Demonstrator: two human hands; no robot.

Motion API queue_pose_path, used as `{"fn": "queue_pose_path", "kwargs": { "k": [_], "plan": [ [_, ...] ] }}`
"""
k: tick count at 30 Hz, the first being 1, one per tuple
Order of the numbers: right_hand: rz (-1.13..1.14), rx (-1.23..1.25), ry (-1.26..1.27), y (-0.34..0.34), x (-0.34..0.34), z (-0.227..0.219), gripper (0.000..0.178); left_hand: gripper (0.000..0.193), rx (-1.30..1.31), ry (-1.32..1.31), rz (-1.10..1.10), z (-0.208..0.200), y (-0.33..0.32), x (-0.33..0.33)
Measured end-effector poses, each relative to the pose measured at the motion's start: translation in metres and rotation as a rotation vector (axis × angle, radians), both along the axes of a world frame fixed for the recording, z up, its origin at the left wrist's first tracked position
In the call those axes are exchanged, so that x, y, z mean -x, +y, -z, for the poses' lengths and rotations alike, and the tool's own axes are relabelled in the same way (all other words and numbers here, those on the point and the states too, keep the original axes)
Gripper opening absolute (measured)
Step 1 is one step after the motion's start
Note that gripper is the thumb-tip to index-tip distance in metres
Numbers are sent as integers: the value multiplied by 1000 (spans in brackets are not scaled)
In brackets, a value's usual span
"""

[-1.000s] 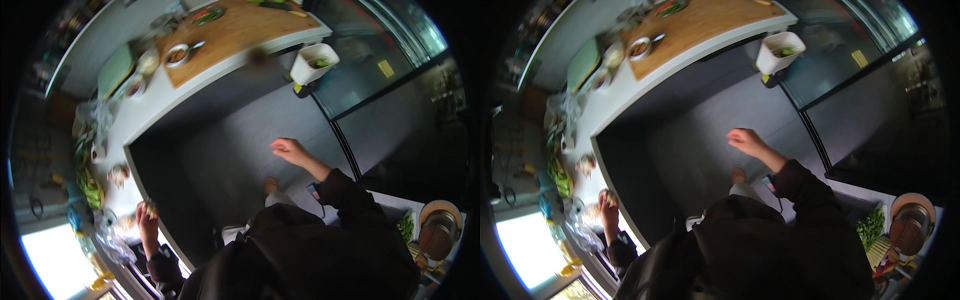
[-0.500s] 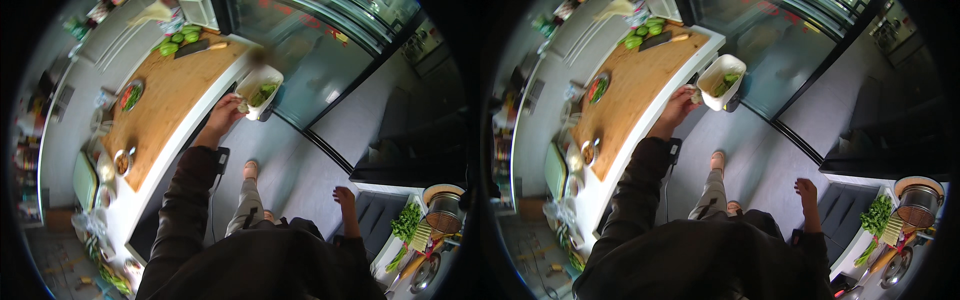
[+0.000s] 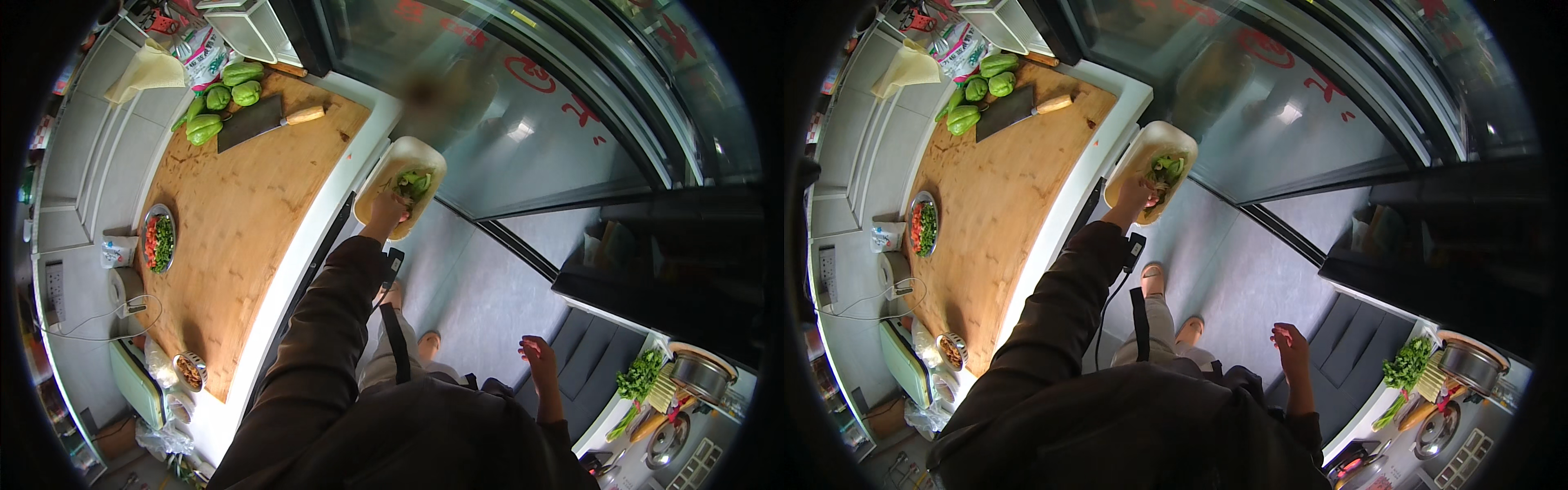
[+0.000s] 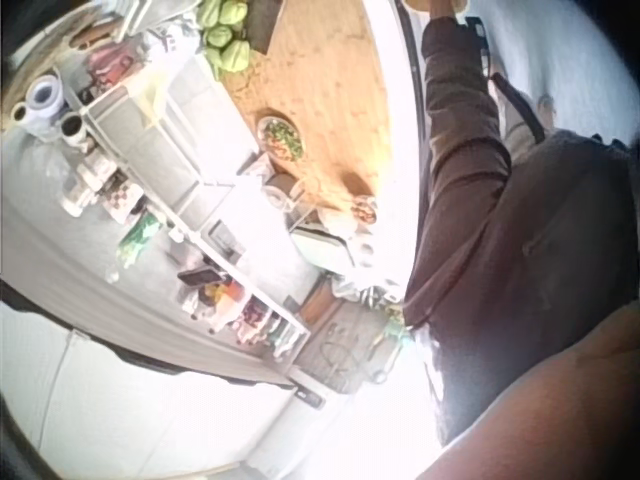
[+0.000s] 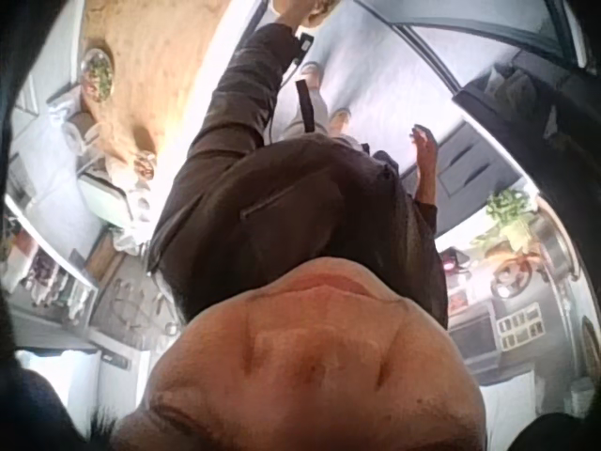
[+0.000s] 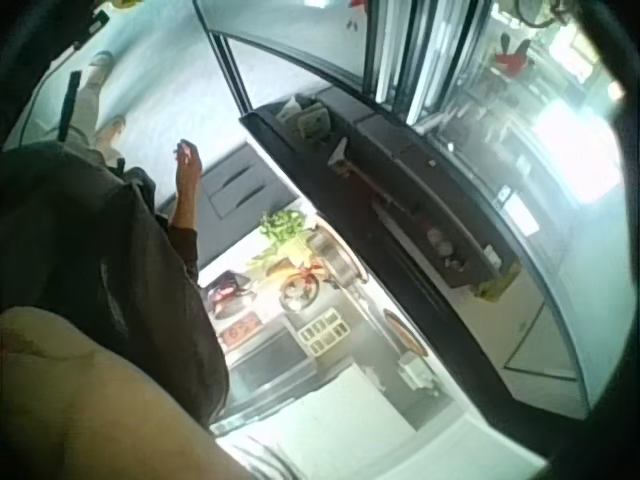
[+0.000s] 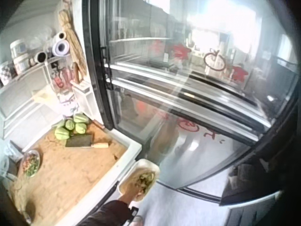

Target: The person washes sliced mushrooms in a bowl under running water, rinses the sink, and moves around the kitchen. They handle a wok and a plastic bag of green vegetables, then return to the sink to wash hands.

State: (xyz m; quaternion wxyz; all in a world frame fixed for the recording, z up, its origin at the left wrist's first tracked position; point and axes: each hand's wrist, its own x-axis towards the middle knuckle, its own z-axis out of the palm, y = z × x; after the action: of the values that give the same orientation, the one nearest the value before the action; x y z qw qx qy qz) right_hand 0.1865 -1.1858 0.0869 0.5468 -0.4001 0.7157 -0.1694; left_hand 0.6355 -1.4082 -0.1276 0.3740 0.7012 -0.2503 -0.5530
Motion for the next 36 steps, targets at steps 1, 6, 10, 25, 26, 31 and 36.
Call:
{"fn": "queue_pose_path", "kwargs": {
  "k": [1,6,10,25,26,31,36],
  "plan": [
    [-14,2,-9,-8,-2,3,24,19,-41,-16,63,0,-1,-2],
    [-143,73,-80,-48,-1,19,22,31,-94,-386,420,-5,8,-1],
    [-320,63,-89,-96,7,39,22,42,463,-802,189,-28,31,8],
    [-1203,54,-382,-161,-161,54,23,23,444,122,-1217,-211,526,79],
    [-1267,68,-397,-138,-180,49,22,22,483,97,-1313,-210,571,97],
    [-1592,48,-440,34,-249,31,22,23,696,5,-1727,-203,787,225],
    [-1927,-90,-409,284,-270,26,22,21,767,-139,-2093,-196,975,379]
  ]
}}
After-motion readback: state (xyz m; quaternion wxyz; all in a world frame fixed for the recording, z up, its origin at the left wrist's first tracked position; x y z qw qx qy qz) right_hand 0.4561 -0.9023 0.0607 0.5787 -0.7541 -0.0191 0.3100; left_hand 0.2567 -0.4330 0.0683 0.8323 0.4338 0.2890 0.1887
